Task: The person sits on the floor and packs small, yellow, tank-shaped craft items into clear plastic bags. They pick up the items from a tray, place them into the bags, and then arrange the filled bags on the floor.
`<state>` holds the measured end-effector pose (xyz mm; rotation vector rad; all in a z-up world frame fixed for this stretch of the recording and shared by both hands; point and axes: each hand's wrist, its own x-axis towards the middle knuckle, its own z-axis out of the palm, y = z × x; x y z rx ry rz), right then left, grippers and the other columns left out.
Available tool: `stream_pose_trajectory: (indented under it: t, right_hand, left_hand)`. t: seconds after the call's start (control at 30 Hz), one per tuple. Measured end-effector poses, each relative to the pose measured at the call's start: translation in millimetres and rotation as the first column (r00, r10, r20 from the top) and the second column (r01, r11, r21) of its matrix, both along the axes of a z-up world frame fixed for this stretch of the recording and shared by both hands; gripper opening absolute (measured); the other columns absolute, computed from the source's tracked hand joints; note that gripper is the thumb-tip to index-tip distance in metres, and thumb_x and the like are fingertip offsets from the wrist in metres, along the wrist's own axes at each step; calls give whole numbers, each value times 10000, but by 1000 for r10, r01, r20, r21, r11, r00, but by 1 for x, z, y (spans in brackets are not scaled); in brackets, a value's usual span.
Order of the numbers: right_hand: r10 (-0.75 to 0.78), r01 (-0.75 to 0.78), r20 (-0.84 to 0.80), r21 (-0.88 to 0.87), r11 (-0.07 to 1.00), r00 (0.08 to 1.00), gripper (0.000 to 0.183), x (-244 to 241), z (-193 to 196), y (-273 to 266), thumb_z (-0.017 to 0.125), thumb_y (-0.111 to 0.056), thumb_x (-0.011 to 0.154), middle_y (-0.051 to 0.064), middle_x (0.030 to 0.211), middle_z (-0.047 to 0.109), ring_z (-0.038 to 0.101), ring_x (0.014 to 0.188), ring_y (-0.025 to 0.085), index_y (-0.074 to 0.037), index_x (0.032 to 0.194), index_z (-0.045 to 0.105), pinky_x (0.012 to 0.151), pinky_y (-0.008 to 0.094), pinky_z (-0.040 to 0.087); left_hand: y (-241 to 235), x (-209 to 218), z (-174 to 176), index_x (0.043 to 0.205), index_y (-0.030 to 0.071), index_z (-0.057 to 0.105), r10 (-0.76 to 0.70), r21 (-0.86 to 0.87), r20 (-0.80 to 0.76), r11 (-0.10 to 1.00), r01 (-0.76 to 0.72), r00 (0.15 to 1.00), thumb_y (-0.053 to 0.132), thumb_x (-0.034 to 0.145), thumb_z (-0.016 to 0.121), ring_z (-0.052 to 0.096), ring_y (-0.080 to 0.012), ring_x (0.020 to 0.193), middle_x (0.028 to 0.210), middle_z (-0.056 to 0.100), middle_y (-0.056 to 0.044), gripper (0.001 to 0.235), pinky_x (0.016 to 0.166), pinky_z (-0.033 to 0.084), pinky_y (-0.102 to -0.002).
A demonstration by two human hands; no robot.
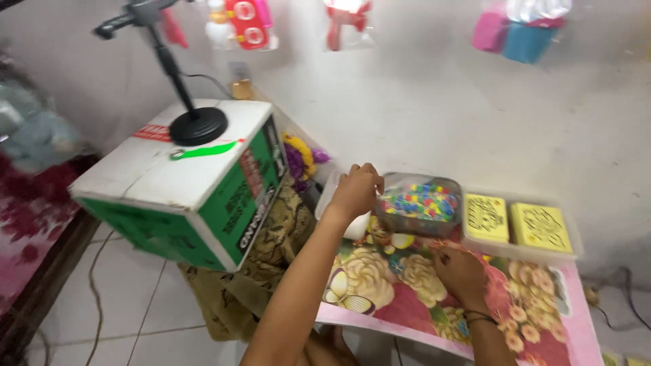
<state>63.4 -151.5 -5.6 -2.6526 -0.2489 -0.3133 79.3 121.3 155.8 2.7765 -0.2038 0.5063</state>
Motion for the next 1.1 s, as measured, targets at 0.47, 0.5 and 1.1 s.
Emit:
stream_pose_trajectory:
  t: [0.47,0.5,1.1]
  right_hand:
    - [300,46,3,987,-156,954,387,-19,10,-80,494,-408,1024,73,766,685,655,700,203,-148,810,686,610,338,551]
    - [339,-89,155,975,-203,928,514,-18,-2,-84,374,-492,1112,92,1006,794,751,966,224,-172,965,749,846,364,587]
    - [163,-109,40,892,439,986,144,-14,5,-78,765,-122,882,100,688,693,633,606,120,-9,969,785,537,235,528]
  left_hand:
    - [-112,-77,-50,868,115,734,-405,280,371,907,315,836,45,818,625,612,-342,1001,1238,569,-136,139,702,450,-428]
    - [-116,-82,-56,875,112,723,-407,298,354,903,311,842,51,807,629,607,-334,1010,1218,572,-128,131,690,448,-428]
    - [-125,-81,-105,963,103,759,-308,-40,270,943,330,912,-45,780,638,611,-354,1066,1289,559,-118,264,725,475,-436]
